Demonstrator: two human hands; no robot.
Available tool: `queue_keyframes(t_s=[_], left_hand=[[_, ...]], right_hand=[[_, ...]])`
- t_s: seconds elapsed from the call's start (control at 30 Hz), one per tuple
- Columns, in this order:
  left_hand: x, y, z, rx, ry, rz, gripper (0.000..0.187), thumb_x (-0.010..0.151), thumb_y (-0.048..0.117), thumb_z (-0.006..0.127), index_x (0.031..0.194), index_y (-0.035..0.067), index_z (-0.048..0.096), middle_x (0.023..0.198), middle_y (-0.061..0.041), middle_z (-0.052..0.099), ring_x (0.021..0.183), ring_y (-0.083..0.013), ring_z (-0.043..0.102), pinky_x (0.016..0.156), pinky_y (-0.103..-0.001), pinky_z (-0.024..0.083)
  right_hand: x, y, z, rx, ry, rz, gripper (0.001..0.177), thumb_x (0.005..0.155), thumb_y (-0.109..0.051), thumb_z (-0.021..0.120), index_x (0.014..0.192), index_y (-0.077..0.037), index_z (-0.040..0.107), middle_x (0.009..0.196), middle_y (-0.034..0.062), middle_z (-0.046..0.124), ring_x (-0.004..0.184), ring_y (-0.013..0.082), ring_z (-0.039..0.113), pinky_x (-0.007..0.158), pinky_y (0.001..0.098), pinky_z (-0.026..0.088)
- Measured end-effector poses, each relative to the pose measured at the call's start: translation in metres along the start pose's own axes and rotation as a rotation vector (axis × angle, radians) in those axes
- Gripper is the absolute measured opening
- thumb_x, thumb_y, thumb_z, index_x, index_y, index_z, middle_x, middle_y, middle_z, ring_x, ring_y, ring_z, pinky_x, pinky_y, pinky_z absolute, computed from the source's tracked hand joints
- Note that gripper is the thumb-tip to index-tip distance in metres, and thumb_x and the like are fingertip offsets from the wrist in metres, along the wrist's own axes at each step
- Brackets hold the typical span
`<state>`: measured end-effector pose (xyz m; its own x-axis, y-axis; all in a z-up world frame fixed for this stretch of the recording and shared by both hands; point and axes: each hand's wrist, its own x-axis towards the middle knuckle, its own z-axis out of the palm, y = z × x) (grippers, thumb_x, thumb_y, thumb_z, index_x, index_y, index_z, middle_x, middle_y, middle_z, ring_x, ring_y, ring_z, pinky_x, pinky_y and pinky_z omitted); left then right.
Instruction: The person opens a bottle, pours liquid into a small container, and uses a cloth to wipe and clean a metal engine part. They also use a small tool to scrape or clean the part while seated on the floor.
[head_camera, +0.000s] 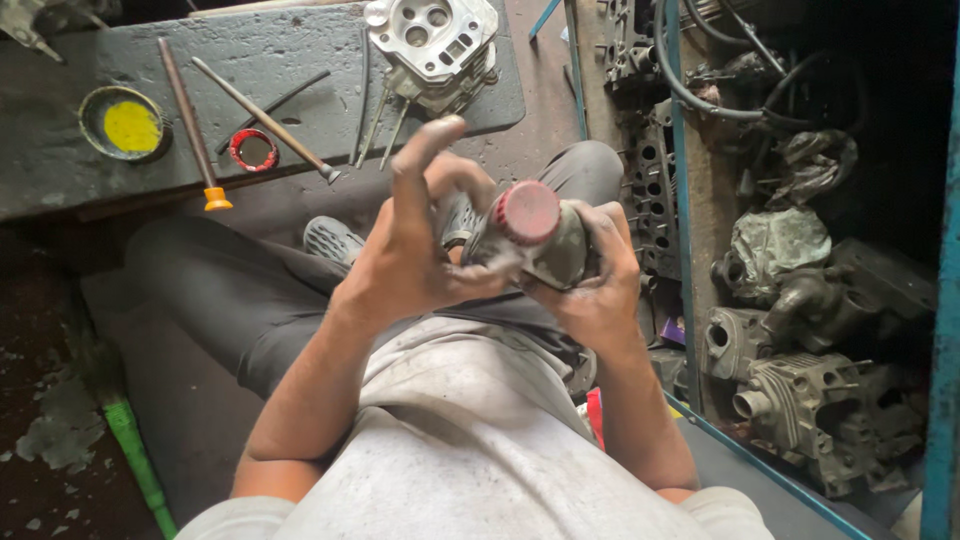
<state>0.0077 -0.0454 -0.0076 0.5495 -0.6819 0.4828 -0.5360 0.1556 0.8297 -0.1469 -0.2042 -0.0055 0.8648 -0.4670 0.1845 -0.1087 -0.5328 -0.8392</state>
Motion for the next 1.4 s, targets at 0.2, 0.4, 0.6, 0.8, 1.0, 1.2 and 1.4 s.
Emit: queue_keyframes(t_s=[0.2, 0.4, 0.6, 0.8, 1.0, 1.2, 1.4], left_hand=[[-0.002, 0.0, 0.001, -0.06, 0.0, -0.095, 0.122, 0.072, 0.023, 0.104, 0.158, 0.005, 0.02, 0.118, -0.011, 0.071, 0.112, -0.0233, 0.073, 0.107, -0.035, 0.056], [0.003, 0.011, -0.019, 0.011, -0.129, 0.07, 0.116, 0.071, 0.011, 0.094, 0.156, 0.006, 0.014, 0.131, -0.014, 0.068, 0.129, -0.0351, 0.065, 0.119, -0.044, 0.049], [-0.007, 0.014, -0.008, -0.133, -0.015, -0.176, 0.121, 0.075, 0.022, 0.101, 0.155, 0.005, 0.012, 0.123, -0.011, 0.064, 0.119, -0.0284, 0.068, 0.112, -0.042, 0.054], [-0.009, 0.017, -0.033, 0.03, -0.099, 0.073, 0.113, 0.077, 0.01, 0.091, 0.158, 0.006, 0.012, 0.14, -0.017, 0.063, 0.13, -0.0329, 0.063, 0.117, -0.042, 0.049], [-0.016, 0.024, -0.025, -0.084, -0.024, -0.231, 0.119, 0.074, 0.023, 0.098, 0.155, -0.001, 0.015, 0.125, -0.012, 0.064, 0.123, -0.0296, 0.066, 0.116, -0.043, 0.049], [-0.024, 0.018, -0.038, -0.034, -0.071, 0.006, 0.111, 0.084, 0.015, 0.091, 0.158, 0.004, 0.01, 0.14, -0.014, 0.064, 0.136, -0.0303, 0.061, 0.124, -0.042, 0.045], [-0.029, 0.024, -0.026, 0.033, 0.021, -0.219, 0.125, 0.072, 0.028, 0.1, 0.161, 0.007, 0.015, 0.122, -0.015, 0.07, 0.119, -0.0327, 0.07, 0.112, -0.043, 0.052]], right_hand=[[-0.001, -0.006, 0.0, -0.053, -0.018, -0.06, 0.072, 0.064, -0.008, 0.095, 0.128, 0.0, 0.062, 0.116, 0.0103, 0.06, 0.103, 0.0227, 0.063, 0.094, 0.0339, 0.054], [-0.001, -0.01, 0.002, -0.011, -0.055, -0.044, 0.072, 0.062, -0.006, 0.093, 0.127, 0.0, 0.063, 0.115, 0.0096, 0.061, 0.103, 0.0225, 0.064, 0.093, 0.0332, 0.055], [0.0, -0.013, 0.008, 0.002, -0.086, -0.026, 0.074, 0.06, -0.004, 0.092, 0.128, 0.0, 0.063, 0.115, 0.0102, 0.061, 0.103, 0.0228, 0.065, 0.092, 0.0343, 0.054], [0.002, -0.013, 0.012, 0.021, -0.107, -0.091, 0.074, 0.06, -0.007, 0.094, 0.126, 0.0, 0.062, 0.114, 0.0106, 0.06, 0.102, 0.0222, 0.065, 0.091, 0.0331, 0.054], [0.004, -0.014, 0.018, 0.006, -0.131, -0.102, 0.073, 0.061, -0.009, 0.093, 0.127, 0.002, 0.063, 0.114, 0.012, 0.061, 0.101, 0.0234, 0.065, 0.09, 0.0337, 0.055], [0.002, -0.014, 0.021, 0.03, -0.144, -0.136, 0.071, 0.064, -0.009, 0.092, 0.127, 0.002, 0.062, 0.118, 0.0124, 0.062, 0.105, 0.0229, 0.065, 0.092, 0.0335, 0.054], [0.002, -0.016, 0.024, 0.112, -0.156, -0.029, 0.073, 0.061, -0.009, 0.092, 0.127, 0.001, 0.063, 0.114, 0.0099, 0.058, 0.101, 0.0203, 0.064, 0.089, 0.0315, 0.055]])
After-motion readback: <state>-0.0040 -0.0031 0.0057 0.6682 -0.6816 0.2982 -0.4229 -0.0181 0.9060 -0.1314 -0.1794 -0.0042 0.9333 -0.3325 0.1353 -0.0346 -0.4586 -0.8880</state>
